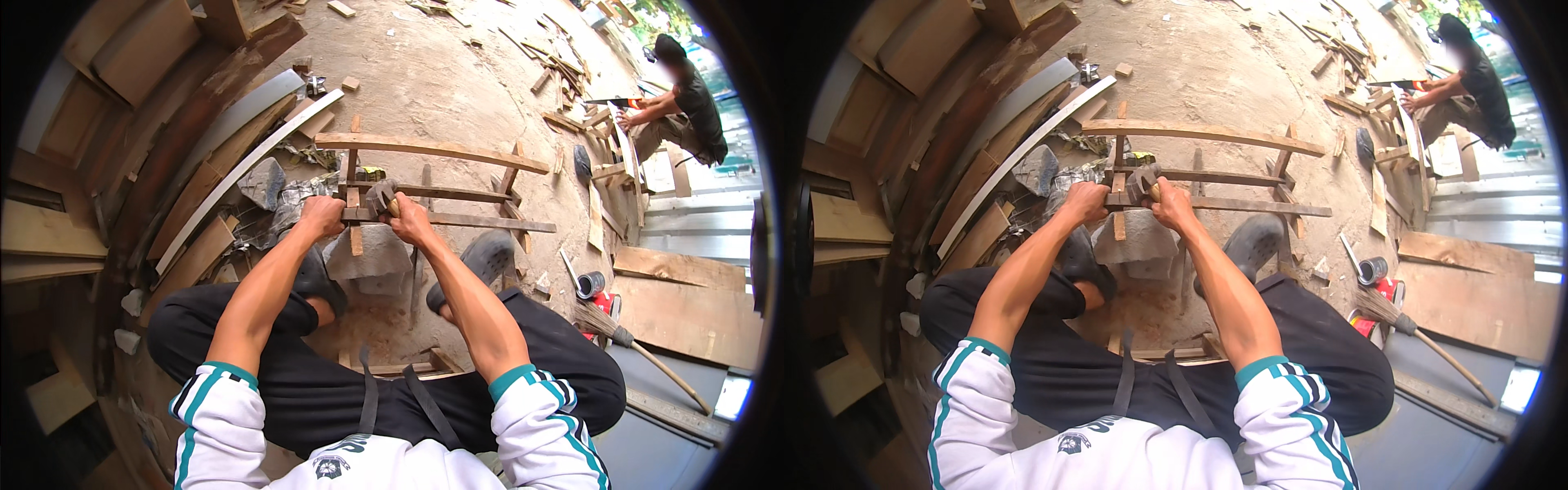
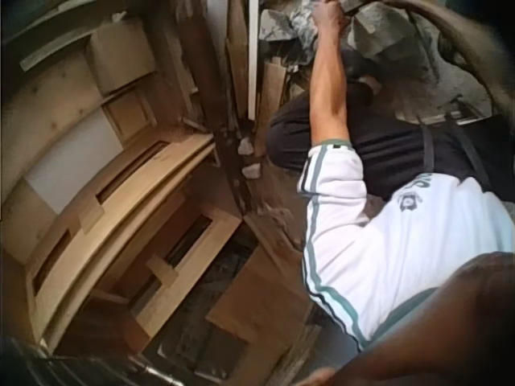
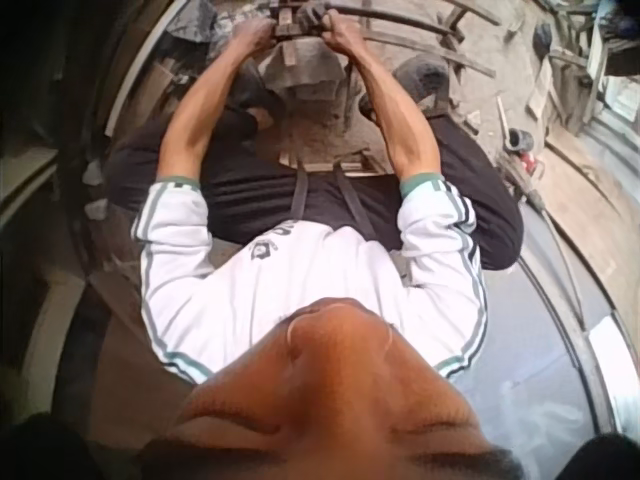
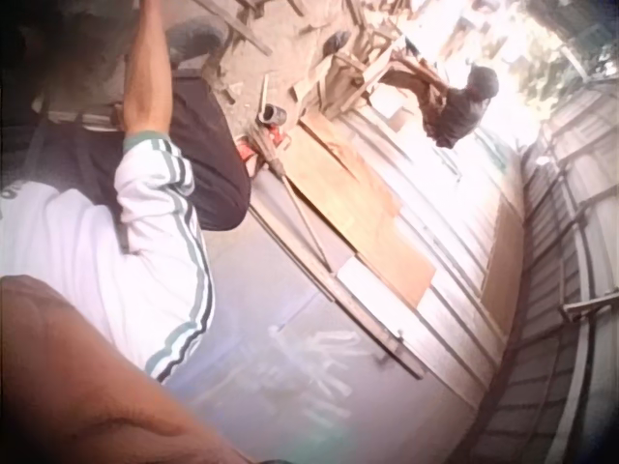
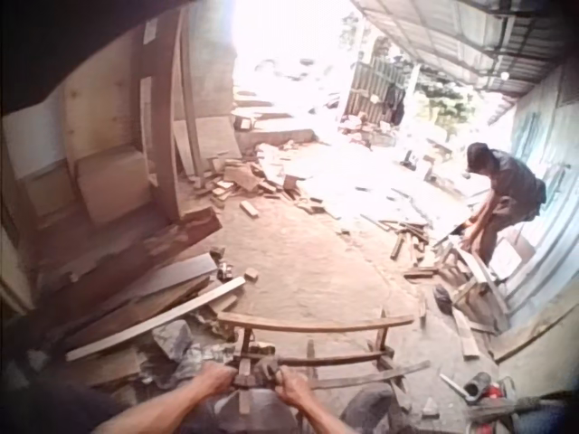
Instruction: The person sits on the ground and assembles a wooden frame by aligning planks and nailing them together. They use a hammer to drive nails into the joints and adjust the pieces to ensure alignment.
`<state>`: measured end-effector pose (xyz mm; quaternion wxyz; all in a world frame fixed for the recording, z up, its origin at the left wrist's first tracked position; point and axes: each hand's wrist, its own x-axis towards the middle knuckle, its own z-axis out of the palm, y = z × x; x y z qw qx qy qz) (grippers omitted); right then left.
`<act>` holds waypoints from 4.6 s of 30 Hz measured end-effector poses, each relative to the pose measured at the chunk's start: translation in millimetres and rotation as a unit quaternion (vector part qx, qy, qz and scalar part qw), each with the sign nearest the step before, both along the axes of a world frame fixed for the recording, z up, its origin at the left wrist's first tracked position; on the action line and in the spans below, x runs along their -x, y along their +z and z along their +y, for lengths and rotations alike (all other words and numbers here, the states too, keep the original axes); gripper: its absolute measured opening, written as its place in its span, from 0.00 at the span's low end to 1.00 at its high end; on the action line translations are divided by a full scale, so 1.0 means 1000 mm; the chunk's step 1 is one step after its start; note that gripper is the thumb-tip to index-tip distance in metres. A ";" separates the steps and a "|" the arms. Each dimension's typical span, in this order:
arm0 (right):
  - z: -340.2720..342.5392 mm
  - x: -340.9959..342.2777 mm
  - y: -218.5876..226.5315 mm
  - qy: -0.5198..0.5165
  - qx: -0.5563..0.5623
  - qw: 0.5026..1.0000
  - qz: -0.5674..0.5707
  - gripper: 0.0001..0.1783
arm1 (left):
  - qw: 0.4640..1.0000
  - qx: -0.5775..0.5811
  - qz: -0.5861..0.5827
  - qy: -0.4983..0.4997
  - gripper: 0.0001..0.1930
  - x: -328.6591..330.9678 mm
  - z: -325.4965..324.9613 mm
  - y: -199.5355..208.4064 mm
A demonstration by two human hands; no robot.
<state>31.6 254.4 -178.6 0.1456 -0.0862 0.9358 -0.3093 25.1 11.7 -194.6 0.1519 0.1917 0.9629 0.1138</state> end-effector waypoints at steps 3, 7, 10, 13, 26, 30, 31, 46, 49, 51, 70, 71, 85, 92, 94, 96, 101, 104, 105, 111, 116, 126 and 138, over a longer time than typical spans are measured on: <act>0.009 0.003 -0.009 0.029 -0.016 0.999 0.017 0.23 | 1.000 -0.026 -0.001 -0.003 0.10 0.001 0.004 -0.002; 0.005 0.007 -0.007 0.052 -0.033 0.998 0.003 0.22 | 1.000 -0.011 0.000 -0.010 0.10 0.002 0.000 -0.003; 0.003 0.008 -0.005 0.048 -0.004 0.999 0.009 0.23 | 1.000 -0.015 -0.011 0.001 0.10 0.003 -0.005 0.001; 0.005 0.009 -0.004 0.048 -0.021 0.999 -0.003 0.24 | 1.000 -0.010 -0.015 0.002 0.11 0.002 -0.002 0.003; -0.018 -0.005 0.054 -0.130 0.123 0.984 0.005 0.15 | 0.999 0.024 -0.032 0.030 0.09 0.001 0.000 0.000; -0.029 -0.023 0.080 -0.152 0.229 0.953 -0.128 0.14 | 0.999 0.017 -0.031 0.029 0.09 0.003 0.000 -0.004; -0.032 -0.027 0.082 -0.155 0.249 0.942 -0.162 0.14 | 0.999 0.016 -0.031 0.029 0.09 0.003 0.002 -0.002; -0.050 -0.019 0.097 -0.119 0.209 0.944 -0.227 0.08 | 0.999 0.017 -0.045 0.025 0.08 0.004 0.006 0.006; -0.049 -0.012 0.104 -0.106 0.172 0.947 -0.251 0.07 | 0.998 0.023 -0.045 0.026 0.08 0.002 0.004 0.004; -0.053 -0.010 0.112 -0.095 0.174 0.960 -0.200 0.09 | 0.999 0.009 -0.031 0.028 0.09 0.003 0.002 0.001; -0.062 -0.014 0.095 -0.101 0.094 0.958 -0.251 0.07 | 0.999 0.018 -0.043 0.017 0.08 0.004 0.006 0.004; -0.062 -0.013 0.099 -0.108 0.124 0.959 -0.229 0.07 | 0.999 0.020 -0.043 0.017 0.08 0.003 0.005 0.003; -0.056 -0.029 0.085 -0.161 0.229 0.951 -0.129 0.05 | 0.999 0.007 -0.029 0.021 0.09 0.003 0.003 0.000; -0.052 -0.041 0.101 -0.186 0.318 0.925 -0.090 0.04 | 0.999 0.018 -0.028 0.018 0.09 0.002 0.003 0.000; -0.053 -0.045 0.085 -0.159 0.280 0.946 -0.034 0.07 | 0.999 0.021 -0.034 0.019 0.09 0.003 0.005 0.002; -0.045 -0.048 0.041 -0.084 0.180 0.978 0.068 0.09 | 0.999 0.020 -0.039 0.006 0.09 0.006 0.009 0.003; -0.061 -0.021 0.100 -0.118 0.167 0.968 -0.144 0.12 | 0.999 0.023 -0.037 0.023 0.09 0.002 0.003 -0.001; -0.053 -0.032 0.087 -0.117 0.221 0.968 0.007 0.11 | 0.999 0.020 -0.040 0.019 0.08 0.003 0.004 0.004; -0.055 -0.035 0.072 -0.105 0.257 0.956 0.098 0.11 | 0.999 0.020 -0.042 0.019 0.08 0.004 0.007 0.007; -0.051 -0.027 0.086 -0.173 0.220 0.939 -0.202 0.06 | 0.999 0.014 -0.026 0.023 0.12 0.004 0.000 -0.006; -0.061 -0.039 0.099 -0.186 0.319 0.929 -0.014 0.04 | 0.999 0.009 -0.024 0.022 0.11 0.003 0.000 -0.008; -0.042 -0.038 0.097 -0.267 0.369 0.861 -0.225 0.09 | 0.999 0.013 -0.026 0.025 0.08 -0.001 0.002 0.002; -0.060 -0.054 0.055 -0.413 0.556 0.681 -0.237 0.07 | 0.999 0.018 -0.022 0.025 0.11 0.002 0.001 -0.008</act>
